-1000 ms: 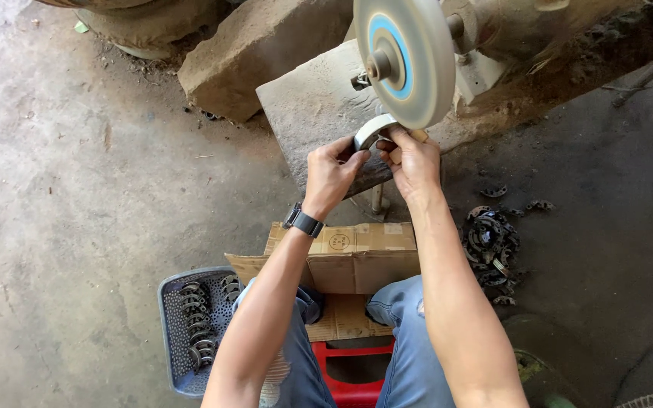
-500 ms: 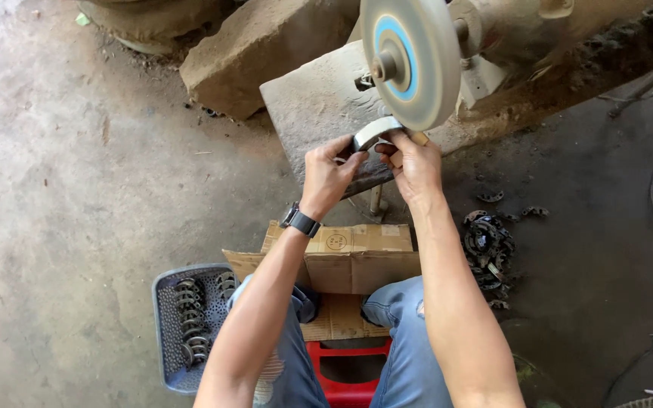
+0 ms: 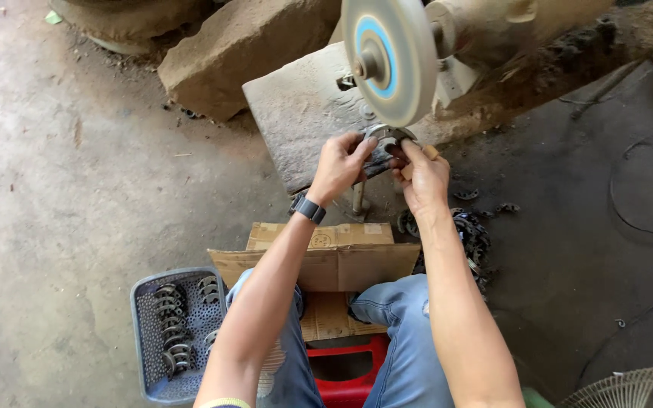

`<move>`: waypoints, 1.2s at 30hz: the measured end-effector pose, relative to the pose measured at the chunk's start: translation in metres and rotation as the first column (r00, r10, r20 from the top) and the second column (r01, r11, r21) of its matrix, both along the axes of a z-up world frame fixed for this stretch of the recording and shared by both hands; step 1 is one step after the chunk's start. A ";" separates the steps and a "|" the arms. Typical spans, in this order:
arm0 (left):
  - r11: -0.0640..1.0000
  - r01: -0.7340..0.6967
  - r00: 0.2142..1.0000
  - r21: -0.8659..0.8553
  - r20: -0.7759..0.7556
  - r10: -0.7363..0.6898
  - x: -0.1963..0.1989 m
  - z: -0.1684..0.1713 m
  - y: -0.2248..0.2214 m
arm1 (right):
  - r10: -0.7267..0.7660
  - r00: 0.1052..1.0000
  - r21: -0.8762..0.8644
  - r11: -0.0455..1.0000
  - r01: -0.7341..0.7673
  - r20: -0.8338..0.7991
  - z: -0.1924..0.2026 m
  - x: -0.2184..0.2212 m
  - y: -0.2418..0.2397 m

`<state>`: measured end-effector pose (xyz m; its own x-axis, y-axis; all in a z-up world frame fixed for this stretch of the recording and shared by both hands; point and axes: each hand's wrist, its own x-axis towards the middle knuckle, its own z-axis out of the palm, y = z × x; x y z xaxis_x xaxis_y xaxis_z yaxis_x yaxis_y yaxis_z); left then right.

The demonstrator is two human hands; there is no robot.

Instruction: Grinding and smoothing small metal components using a bench grinder in a workshop.

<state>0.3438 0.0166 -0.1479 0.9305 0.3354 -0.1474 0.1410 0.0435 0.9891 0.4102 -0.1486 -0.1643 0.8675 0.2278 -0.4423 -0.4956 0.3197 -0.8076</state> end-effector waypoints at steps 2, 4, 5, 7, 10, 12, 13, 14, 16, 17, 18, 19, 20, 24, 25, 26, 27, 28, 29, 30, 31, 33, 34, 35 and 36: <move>0.996 0.043 0.999 -0.072 0.026 -0.041 0.010 -0.009 -0.001 | -0.022 1.000 -0.006 1.000 0.022 0.017 0.007 -0.003 -0.007; 0.986 0.089 0.995 -0.142 0.054 -0.082 0.018 -0.009 -0.004 | -0.045 0.998 -0.010 0.999 0.046 0.034 0.013 -0.006 -0.012; 0.988 0.095 0.995 -0.125 0.042 -0.090 0.020 -0.004 -0.005 | -0.063 0.996 -0.039 0.997 0.066 0.069 0.016 -0.007 -0.013; 0.989 0.101 0.995 -0.107 0.031 -0.098 0.022 -0.001 -0.007 | -0.079 0.991 -0.067 0.994 0.086 0.105 0.019 -0.007 -0.012; 0.991 0.094 0.994 -0.100 0.059 -0.088 0.023 -0.004 -0.008 | -0.124 0.989 -0.060 0.990 0.129 0.083 0.018 -0.004 -0.008; 0.990 0.071 0.995 -0.118 0.072 -0.063 0.019 -0.002 -0.006 | -0.125 0.990 -0.010 0.992 0.126 0.066 0.015 -0.002 -0.003; 0.991 0.067 0.996 -0.115 0.069 -0.060 0.016 -0.003 -0.005 | -0.122 0.991 -0.008 0.992 0.122 0.063 0.012 -0.001 0.001; 0.993 0.044 0.997 -0.113 0.072 -0.036 0.013 -0.004 -0.005 | -0.113 0.991 0.003 0.994 0.113 0.071 0.010 0.000 0.004; 0.994 0.020 0.997 -0.109 0.074 -0.012 0.008 -0.011 -0.003 | -0.104 0.992 0.017 0.995 0.103 0.077 0.002 0.003 0.010; 0.993 0.009 0.997 -0.118 0.074 -0.001 0.006 -0.017 -0.002 | -0.105 0.990 0.012 0.994 0.104 0.092 -0.004 0.005 0.013; 0.992 -0.002 0.997 -0.126 0.074 0.011 0.004 -0.022 -0.001 | -0.106 0.989 0.008 0.994 0.105 0.106 -0.010 0.007 0.016; 0.992 -0.003 0.997 -0.124 0.075 0.012 0.002 -0.023 -0.001 | -0.105 0.989 0.011 0.995 0.104 0.106 -0.008 0.007 0.020; 0.991 -0.022 0.998 -0.134 0.056 0.029 -0.001 -0.024 -0.001 | -0.097 0.987 0.000 0.995 0.098 0.130 -0.006 0.007 0.023; 0.979 -0.044 0.996 -0.199 0.064 0.058 -0.011 -0.028 -0.001 | -0.112 0.979 -0.036 0.992 0.119 0.171 -0.016 0.009 0.036; 0.980 -0.046 0.996 -0.196 0.063 0.059 -0.013 -0.029 -0.001 | -0.110 0.979 -0.032 0.993 0.117 0.170 -0.011 0.008 0.039; 0.977 -0.055 0.995 -0.204 0.073 0.071 -0.015 -0.030 -0.001 | -0.104 0.980 -0.048 0.992 0.113 0.171 -0.007 0.006 0.042; 0.975 -0.066 0.993 -0.212 0.082 0.085 -0.017 -0.031 -0.001 | -0.095 0.980 -0.064 0.992 0.108 0.172 -0.002 0.004 0.046; 0.975 -0.070 0.993 -0.209 0.081 0.089 -0.020 -0.032 -0.001 | -0.092 0.981 -0.061 0.993 0.104 0.171 -0.002 0.003 0.047; 0.972 -0.076 0.991 -0.222 0.091 0.098 -0.021 -0.032 0.000 | -0.072 0.980 -0.063 0.994 0.085 0.187 -0.002 0.002 0.049; 0.969 -0.082 0.989 -0.234 0.100 0.107 -0.023 -0.033 0.000 | -0.052 0.978 -0.065 0.996 0.066 0.202 -0.002 0.001 0.051; 0.969 -0.084 0.989 -0.231 0.101 0.110 -0.026 -0.031 0.002 | -0.049 0.978 -0.062 0.996 0.063 0.202 0.000 0.000 0.053; 0.966 -0.099 0.987 -0.237 0.100 0.126 -0.030 -0.026 0.004 | -0.012 0.983 -0.030 0.999 0.018 0.185 0.003 -0.001 0.057; 0.967 -0.100 0.987 -0.235 0.102 0.126 -0.033 -0.017 0.005 | -0.012 0.982 -0.028 0.999 0.017 0.186 0.010 -0.004 0.057; 0.983 -0.125 0.988 -0.137 0.072 0.136 -0.036 -0.009 0.006 | 0.014 0.992 -0.025 1.000 -0.011 0.122 0.016 -0.006 0.056; 0.988 -0.147 0.988 -0.038 0.042 0.149 -0.038 0.000 0.006 | 0.040 0.998 -0.020 0.999 -0.039 0.058 0.022 -0.009 0.055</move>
